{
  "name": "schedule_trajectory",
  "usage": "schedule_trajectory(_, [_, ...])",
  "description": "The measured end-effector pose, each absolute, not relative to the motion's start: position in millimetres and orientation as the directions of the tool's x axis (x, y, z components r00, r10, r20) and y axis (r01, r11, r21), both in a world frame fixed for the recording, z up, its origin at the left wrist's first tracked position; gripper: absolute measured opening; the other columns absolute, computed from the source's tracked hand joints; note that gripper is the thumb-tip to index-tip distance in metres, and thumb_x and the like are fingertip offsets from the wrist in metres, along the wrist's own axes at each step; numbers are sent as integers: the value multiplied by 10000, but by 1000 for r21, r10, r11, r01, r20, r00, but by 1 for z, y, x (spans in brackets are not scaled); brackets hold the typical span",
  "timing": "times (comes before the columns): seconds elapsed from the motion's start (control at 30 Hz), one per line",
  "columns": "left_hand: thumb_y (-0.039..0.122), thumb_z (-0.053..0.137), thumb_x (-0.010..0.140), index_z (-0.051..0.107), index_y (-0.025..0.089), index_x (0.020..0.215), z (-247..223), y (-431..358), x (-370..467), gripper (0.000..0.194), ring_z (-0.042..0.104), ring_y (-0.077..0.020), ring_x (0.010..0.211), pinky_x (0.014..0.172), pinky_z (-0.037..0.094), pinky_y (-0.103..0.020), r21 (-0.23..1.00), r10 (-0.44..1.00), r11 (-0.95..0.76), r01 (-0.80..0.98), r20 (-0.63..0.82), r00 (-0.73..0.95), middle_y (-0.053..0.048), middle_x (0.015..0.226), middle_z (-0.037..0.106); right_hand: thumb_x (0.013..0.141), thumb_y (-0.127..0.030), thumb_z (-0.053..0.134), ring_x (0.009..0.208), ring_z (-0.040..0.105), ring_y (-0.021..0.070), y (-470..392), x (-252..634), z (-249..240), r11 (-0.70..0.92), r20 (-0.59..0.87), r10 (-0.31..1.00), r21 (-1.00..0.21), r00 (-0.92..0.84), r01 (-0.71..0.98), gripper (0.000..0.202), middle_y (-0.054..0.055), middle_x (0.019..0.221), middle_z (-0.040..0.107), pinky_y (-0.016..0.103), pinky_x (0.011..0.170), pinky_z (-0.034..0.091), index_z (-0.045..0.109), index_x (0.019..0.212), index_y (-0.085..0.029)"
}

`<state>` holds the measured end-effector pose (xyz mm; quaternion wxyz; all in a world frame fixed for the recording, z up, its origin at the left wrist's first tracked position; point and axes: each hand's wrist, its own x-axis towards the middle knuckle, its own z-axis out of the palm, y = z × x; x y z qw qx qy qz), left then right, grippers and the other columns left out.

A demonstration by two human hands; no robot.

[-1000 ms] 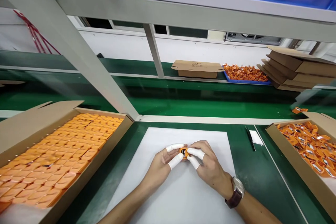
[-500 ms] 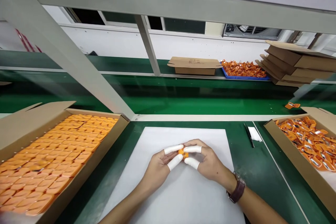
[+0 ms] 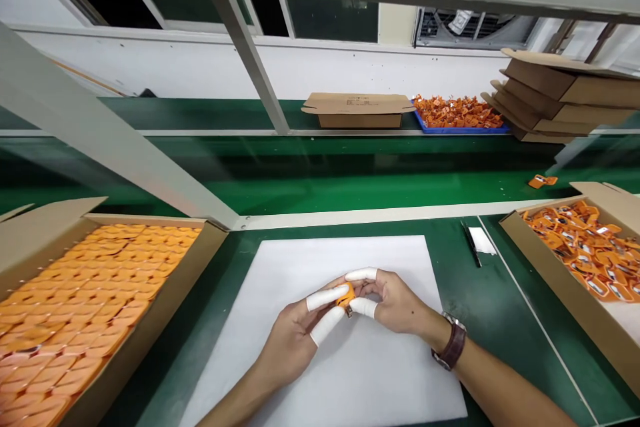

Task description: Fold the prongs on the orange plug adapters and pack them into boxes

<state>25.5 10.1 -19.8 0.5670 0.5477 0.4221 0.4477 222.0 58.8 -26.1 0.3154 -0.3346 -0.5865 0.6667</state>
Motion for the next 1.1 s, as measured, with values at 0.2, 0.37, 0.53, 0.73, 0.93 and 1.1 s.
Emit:
schedule_trajectory(0.2, [193, 588, 940, 686, 306, 1212, -32, 8, 26, 311, 645, -241, 1231, 1032, 561, -381, 989, 976, -133, 69, 119, 182, -26, 1419, 618, 863, -252, 722, 899, 676, 154, 59, 223, -28, -93, -53, 813, -995, -579, -40, 359, 40, 1008, 709, 358, 889, 557, 640, 1210, -214])
schedule_trajectory(0.37, [231, 614, 928, 706, 290, 1176, -36, 9, 26, 271, 661, -267, 1206, 989, 585, -368, 987, 985, -89, 135, 68, 156, -24, 1357, 666, 860, -275, 732, 939, 684, 163, 62, 227, -17, -106, -46, 757, -993, -652, -54, 406, 54, 1044, 722, 388, 932, 553, 629, 1247, -209])
schedule_trajectory(0.53, [320, 643, 906, 736, 270, 1131, -33, 16, 26, 248, 679, -280, 1170, 1014, 562, -388, 996, 991, 2, 89, -13, 133, -39, 1281, 713, 867, -305, 724, 984, 677, 178, 63, 229, -13, -83, -40, 740, -996, -672, -32, 443, 54, 1036, 710, 418, 966, 541, 602, 1284, -215])
schedule_trajectory(0.73, [454, 676, 866, 736, 227, 1132, -25, 21, 21, 355, 628, -308, 1238, 1081, 497, -451, 987, 980, 158, -34, -152, 125, -98, 1261, 718, 926, -329, 652, 1041, 676, 190, 62, 228, -20, -38, -22, 782, -999, -623, -12, 407, 70, 1121, 690, 444, 1009, 528, 576, 1313, -227])
schedule_trajectory(0.93, [368, 748, 827, 608, 239, 1298, -29, 20, 17, 508, 666, -289, 1169, 1028, 538, -431, 979, 972, 177, -102, -157, 176, -126, 1393, 607, 966, -253, 558, 1012, 665, 179, 58, 224, -30, 66, 36, 825, -997, -563, 32, 353, 52, 1029, 653, 396, 961, 552, 543, 1318, -233])
schedule_trajectory(1.1, [350, 768, 794, 602, 238, 1257, -31, 19, 18, 504, 718, -259, 1032, 956, 575, -403, 994, 994, 101, 48, -103, 42, -109, 1282, 642, 955, -126, 491, 1062, 638, 182, 50, 224, -32, 287, 156, 817, -945, -555, 155, 477, 82, 1210, 578, 384, 964, 570, 448, 1405, -279])
